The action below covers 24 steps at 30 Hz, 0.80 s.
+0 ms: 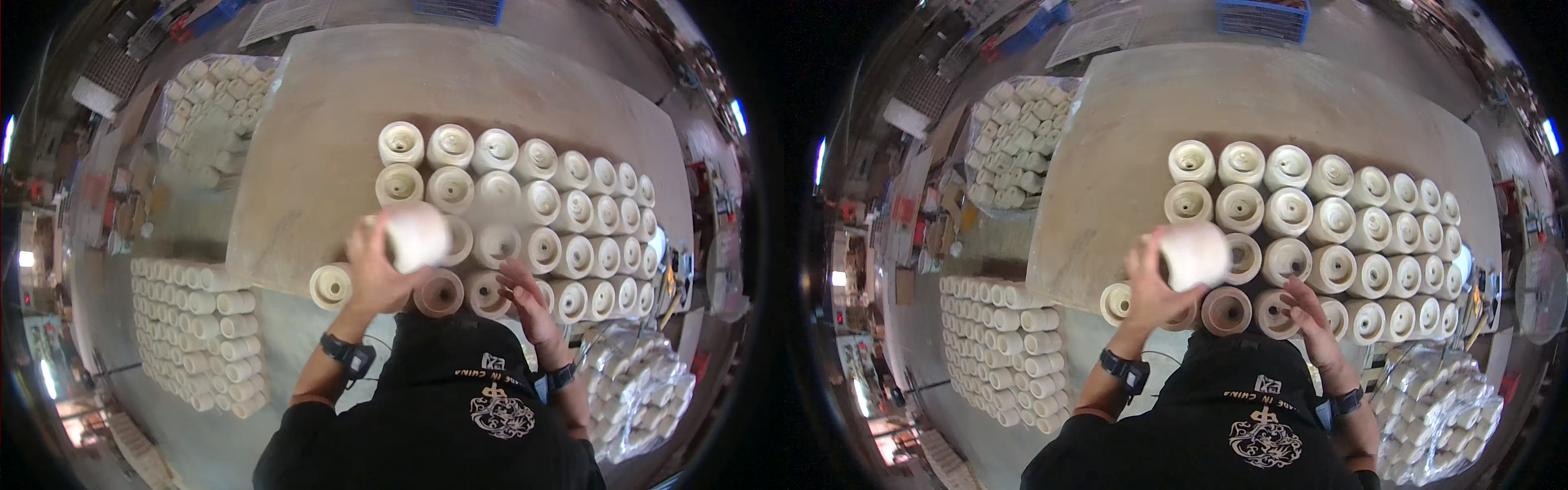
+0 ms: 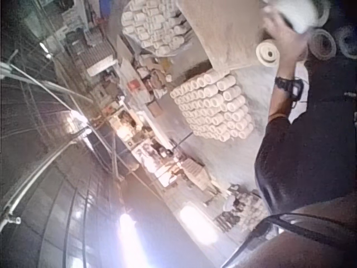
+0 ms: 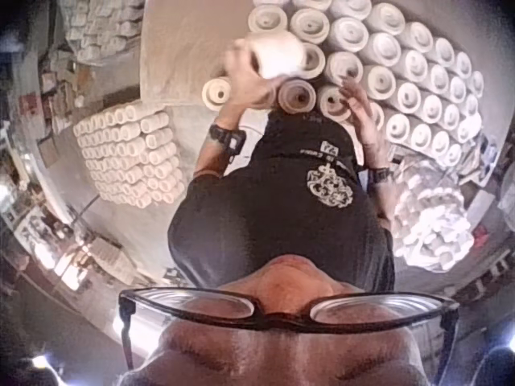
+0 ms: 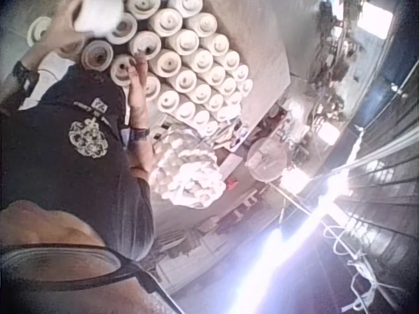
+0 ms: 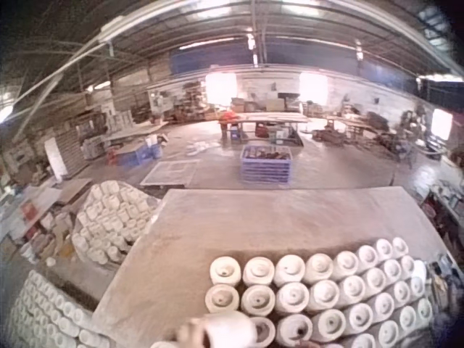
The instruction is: Arranging white ceramic or plastic spools in a grid on a table and inspecting one for debris.
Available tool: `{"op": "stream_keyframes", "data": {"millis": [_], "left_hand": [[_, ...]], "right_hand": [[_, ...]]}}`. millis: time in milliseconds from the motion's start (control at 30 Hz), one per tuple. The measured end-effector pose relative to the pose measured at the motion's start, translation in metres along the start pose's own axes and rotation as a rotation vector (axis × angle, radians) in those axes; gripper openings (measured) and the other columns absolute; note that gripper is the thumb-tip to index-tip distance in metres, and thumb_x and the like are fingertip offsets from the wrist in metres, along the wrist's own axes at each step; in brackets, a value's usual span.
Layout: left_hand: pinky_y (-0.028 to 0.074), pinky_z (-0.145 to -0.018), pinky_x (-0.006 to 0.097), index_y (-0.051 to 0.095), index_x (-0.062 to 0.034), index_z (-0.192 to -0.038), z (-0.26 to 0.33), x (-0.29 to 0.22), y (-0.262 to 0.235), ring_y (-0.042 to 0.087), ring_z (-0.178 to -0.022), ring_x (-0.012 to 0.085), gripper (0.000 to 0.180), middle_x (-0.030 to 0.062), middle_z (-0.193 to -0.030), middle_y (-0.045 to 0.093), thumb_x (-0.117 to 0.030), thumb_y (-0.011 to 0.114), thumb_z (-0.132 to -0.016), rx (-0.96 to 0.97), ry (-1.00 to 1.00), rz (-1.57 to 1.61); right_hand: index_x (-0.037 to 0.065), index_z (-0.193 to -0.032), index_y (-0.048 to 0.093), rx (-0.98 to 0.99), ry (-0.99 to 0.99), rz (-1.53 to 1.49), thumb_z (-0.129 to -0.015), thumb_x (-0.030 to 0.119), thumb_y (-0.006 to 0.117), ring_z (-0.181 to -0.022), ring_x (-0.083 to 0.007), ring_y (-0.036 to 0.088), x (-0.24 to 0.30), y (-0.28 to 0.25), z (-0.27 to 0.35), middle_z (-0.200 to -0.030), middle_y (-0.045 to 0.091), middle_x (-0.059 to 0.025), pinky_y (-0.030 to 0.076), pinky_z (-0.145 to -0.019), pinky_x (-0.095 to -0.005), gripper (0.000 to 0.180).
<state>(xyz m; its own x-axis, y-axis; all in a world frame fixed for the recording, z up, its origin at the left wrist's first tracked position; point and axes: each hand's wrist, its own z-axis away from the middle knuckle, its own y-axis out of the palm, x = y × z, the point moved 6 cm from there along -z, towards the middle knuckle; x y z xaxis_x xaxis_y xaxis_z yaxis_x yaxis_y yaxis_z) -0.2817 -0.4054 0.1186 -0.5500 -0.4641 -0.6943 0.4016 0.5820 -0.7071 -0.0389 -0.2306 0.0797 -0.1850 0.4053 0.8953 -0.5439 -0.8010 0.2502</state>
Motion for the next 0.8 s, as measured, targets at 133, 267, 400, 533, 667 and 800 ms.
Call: {"op": "stream_keyframes", "data": {"millis": [133,267,400,533,667,800], "left_hand": [[0.033,-0.108,0.058,0.034,-0.0166,-0.151,-0.018,0.074,-0.028,0.034,-0.132,0.0484,0.109,0.0284,-0.145,0.032,-0.034,0.091,-0.059,-0.137,-0.147,-0.416],[0.029,-0.108,0.061,0.032,-0.0220,-0.152,-0.034,0.142,-0.021,0.030,-0.135,0.0493,0.106,0.0263,-0.150,0.029,-0.039,0.087,-0.063,-0.018,-0.321,-0.573],[0.025,-0.110,0.064,0.030,-0.0268,-0.154,-0.036,0.193,0.020,0.025,-0.139,0.0478,0.107,0.0230,-0.154,0.024,-0.043,0.085,-0.064,0.229,-0.371,-0.551],[0.019,-0.113,0.066,0.025,-0.0315,-0.156,-0.033,0.216,0.041,0.017,-0.144,0.0485,0.111,0.0203,-0.158,0.019,-0.045,0.083,-0.063,0.376,-0.336,-0.446],[0.018,-0.114,0.066,0.023,-0.0263,-0.157,-0.036,0.225,0.040,0.014,-0.146,0.0501,0.113,0.0218,-0.160,0.017,-0.045,0.083,-0.064,0.361,-0.313,-0.340],[0.018,-0.116,0.062,0.018,-0.0163,-0.158,-0.015,0.228,0.024,0.011,-0.146,0.0518,0.120,0.0263,-0.160,0.017,-0.048,0.086,-0.064,0.185,-0.301,0.019]], "right_hand": [[0.004,-0.144,0.045,-0.078,0.099,-0.107,-0.097,0.036,0.059,-0.127,-0.0236,0.053,-0.029,-0.036,0.019,-0.139,0.055,-0.0118,0.041,-0.106,-0.0381,0.059],[0.003,-0.137,0.052,-0.218,0.166,-0.064,-0.096,0.032,0.062,-0.120,-0.0208,0.058,-0.051,-0.063,0.044,-0.132,0.061,-0.0100,0.046,-0.099,-0.0355,0.051],[0.004,-0.134,0.055,-0.342,0.199,-0.113,-0.096,0.029,0.062,-0.115,-0.0217,0.062,-0.068,-0.081,0.062,-0.127,0.063,-0.0099,0.048,-0.097,-0.0354,0.045],[0.003,-0.133,0.055,-0.355,0.184,-0.151,-0.096,0.028,0.062,-0.114,-0.0216,0.061,-0.068,-0.081,0.063,-0.126,0.063,-0.0103,0.048,-0.096,-0.0358,0.045],[0.002,-0.133,0.055,-0.330,0.194,-0.168,-0.096,0.028,0.063,-0.112,-0.0203,0.061,-0.073,-0.077,0.059,-0.125,0.064,-0.0098,0.048,-0.095,-0.0349,0.046],[0.002,-0.133,0.055,-0.333,0.210,-0.154,-0.096,0.027,0.062,-0.111,-0.0203,0.061,-0.077,-0.076,0.056,-0.125,0.064,-0.0099,0.048,-0.095,-0.0346,0.045]]}}
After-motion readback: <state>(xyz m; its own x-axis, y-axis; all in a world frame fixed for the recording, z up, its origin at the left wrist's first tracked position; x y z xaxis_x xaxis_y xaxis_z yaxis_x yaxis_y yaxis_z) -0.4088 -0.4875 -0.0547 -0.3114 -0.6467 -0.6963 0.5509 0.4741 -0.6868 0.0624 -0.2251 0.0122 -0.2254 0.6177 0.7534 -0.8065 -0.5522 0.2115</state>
